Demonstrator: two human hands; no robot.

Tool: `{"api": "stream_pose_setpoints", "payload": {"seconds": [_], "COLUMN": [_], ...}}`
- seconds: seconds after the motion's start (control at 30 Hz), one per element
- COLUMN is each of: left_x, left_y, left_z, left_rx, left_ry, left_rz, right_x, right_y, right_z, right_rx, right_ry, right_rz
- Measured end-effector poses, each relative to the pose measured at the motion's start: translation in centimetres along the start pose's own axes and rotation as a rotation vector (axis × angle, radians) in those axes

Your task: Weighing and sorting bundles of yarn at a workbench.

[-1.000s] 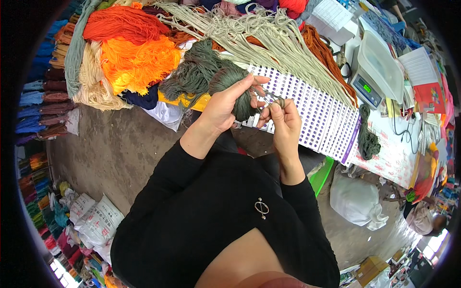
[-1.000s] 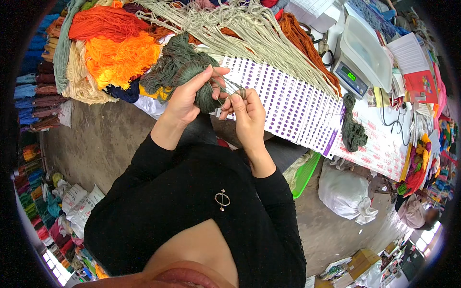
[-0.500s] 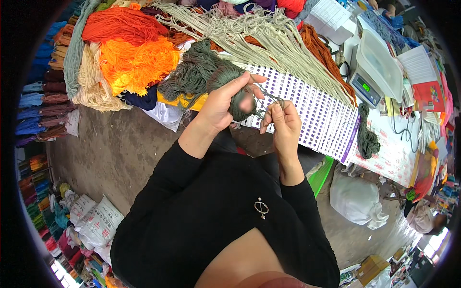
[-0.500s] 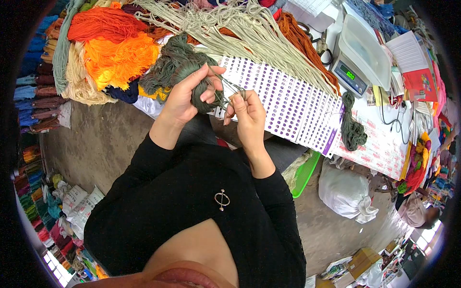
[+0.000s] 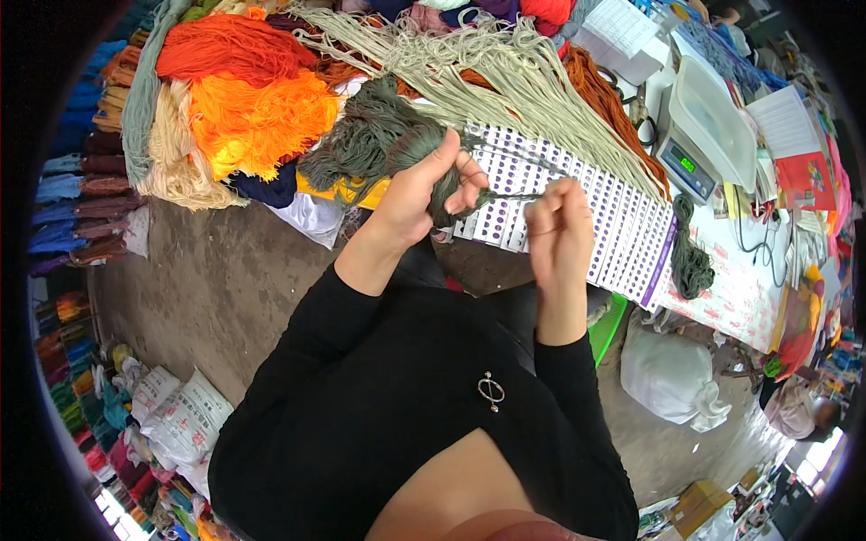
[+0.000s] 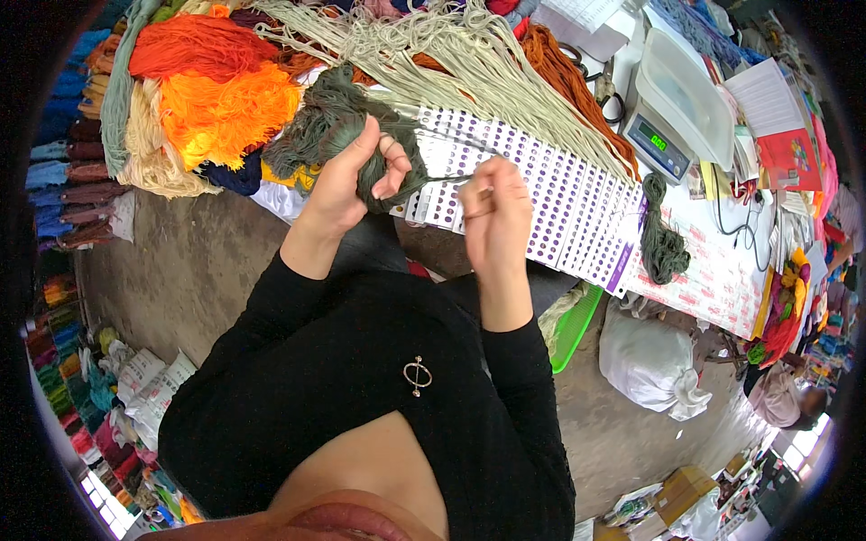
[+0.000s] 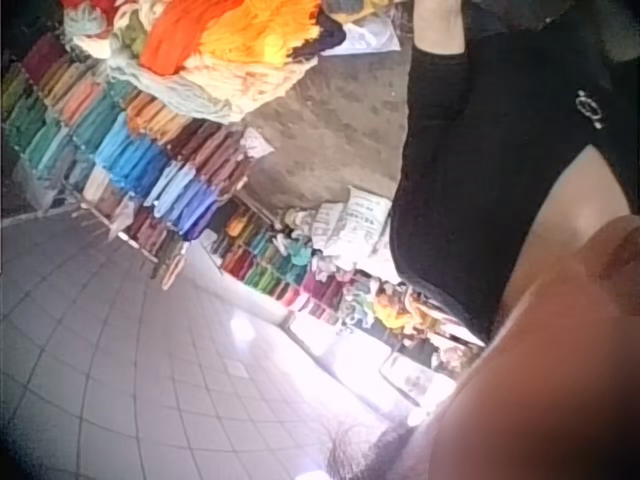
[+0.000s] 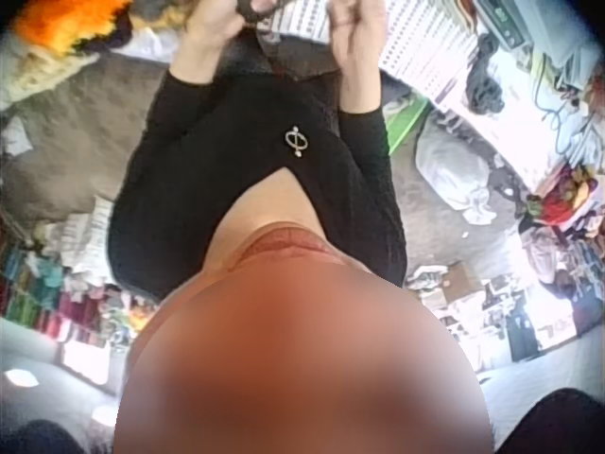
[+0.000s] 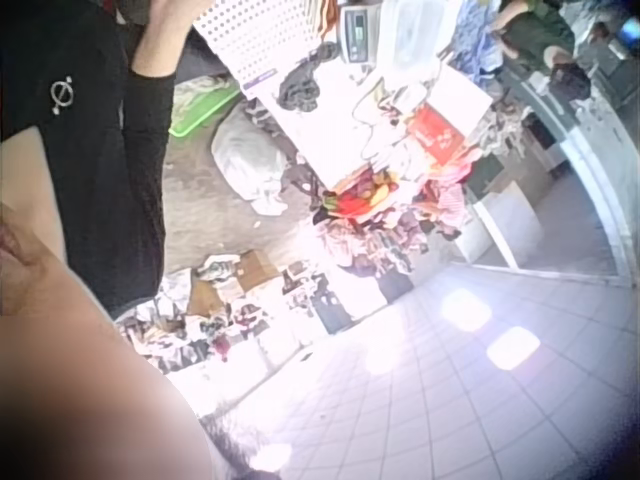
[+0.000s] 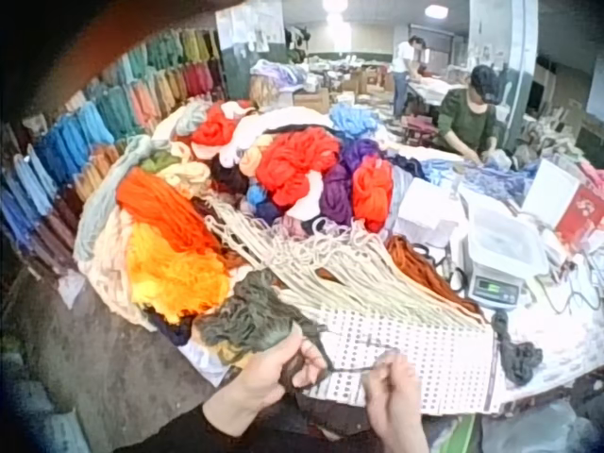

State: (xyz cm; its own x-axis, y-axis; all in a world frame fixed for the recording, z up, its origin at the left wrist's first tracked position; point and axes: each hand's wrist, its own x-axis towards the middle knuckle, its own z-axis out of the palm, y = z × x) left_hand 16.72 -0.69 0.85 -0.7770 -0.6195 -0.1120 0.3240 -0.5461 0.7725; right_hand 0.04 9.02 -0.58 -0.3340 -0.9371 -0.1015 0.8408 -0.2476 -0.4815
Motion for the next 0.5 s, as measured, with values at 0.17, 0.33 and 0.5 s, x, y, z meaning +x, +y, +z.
{"api": "stream_pose_setpoints", "payload": {"seconds": [0.17, 0.33, 0.5], "left_x": [0.5, 0.4, 0.3], "left_y": [0.0, -1.0, -0.8], "left_z": [2.5, 3.3, 2.9], "left_rx": [0.131, 0.173, -0.008], "left_ry": [0.142, 0.054, 0.026], "left_rz": [0.014, 0.017, -0.042], "right_x": [0.0, -0.6, -0.5], "right_y": [0.7, 2.8, 2.6], "right_z": [0.4, 1.8, 1.0], "right_rx": [-0.530, -0.937, -0.859], "right_ry": [0.083, -0.097, -0.135], "right_rz": [-0.039, -0.156, -0.117]}}
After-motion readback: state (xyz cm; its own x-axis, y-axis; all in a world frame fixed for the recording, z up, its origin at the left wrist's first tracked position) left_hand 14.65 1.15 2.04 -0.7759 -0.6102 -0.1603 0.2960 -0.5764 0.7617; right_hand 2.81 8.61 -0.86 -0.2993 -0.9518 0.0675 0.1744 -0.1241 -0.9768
